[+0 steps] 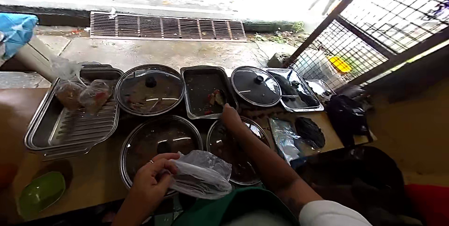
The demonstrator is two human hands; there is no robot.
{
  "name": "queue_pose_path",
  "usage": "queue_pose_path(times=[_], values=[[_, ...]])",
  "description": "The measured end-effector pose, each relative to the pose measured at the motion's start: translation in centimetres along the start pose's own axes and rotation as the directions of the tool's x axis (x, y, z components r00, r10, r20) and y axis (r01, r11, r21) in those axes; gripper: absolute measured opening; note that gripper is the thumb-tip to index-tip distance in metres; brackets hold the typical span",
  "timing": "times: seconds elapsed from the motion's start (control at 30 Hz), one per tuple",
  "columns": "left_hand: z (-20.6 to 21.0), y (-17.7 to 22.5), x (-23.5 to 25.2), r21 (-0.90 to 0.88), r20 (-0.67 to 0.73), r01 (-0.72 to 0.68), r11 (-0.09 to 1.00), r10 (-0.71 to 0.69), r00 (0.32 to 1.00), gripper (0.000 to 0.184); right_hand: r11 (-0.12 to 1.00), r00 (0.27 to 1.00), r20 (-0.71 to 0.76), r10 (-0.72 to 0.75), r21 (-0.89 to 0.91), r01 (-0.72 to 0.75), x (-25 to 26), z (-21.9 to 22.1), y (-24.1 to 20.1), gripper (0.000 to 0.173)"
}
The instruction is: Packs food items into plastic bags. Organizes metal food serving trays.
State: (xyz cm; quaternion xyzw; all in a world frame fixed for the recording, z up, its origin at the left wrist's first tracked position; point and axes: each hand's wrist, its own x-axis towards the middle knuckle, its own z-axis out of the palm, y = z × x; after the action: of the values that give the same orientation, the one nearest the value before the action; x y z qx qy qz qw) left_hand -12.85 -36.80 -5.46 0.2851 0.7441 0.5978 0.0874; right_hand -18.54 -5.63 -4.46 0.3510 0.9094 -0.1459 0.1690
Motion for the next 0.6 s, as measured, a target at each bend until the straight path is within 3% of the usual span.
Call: queue_pose_path(times=[0.27, 0.4, 0.47, 0.53, 0.6], values=[[1.3, 0.1, 1.2, -0.133, 0.063, 0.158, 0.978, -0.151, 0.987, 0.021, 0.973, 0.973, 0.032, -0.227, -0.040, 0.229, -1.3, 1.7, -0.9, 0.043], [2.1, 0.2, 3.5, -0.267, 0.123, 0.246, 0.932, -0.220, 0.968, 0.024, 0.936, 0.945, -0.159, -0.286, 0.164, 0.311, -0.4, 0.3, 2.0, 0.034], [2.5, 0.4, 6.0, -0.247, 0.139, 0.301, 0.921, -0.274, 0.952, 0.019, 0.888, 0.952, -0.254, -0.171, 0.379, 0.260, 0.8, -0.8, 4.5, 0.032], [3.2, 0.3, 9.4, -0.169, 0.142, 0.413, 0.895, -0.393, 0.909, 0.009, 0.787, 0.972, -0.233, 0.013, 0.603, 0.134, 2.6, -1.4, 7.2, 0.030], [4.2, -0.6, 13.1, 0.025, 0.092, 0.524, 0.852, -0.523, 0.847, 0.025, 0.688, 0.975, -0.145, 0.167, 0.726, -0.009, 4.5, -1.6, 9.4, 0.026]])
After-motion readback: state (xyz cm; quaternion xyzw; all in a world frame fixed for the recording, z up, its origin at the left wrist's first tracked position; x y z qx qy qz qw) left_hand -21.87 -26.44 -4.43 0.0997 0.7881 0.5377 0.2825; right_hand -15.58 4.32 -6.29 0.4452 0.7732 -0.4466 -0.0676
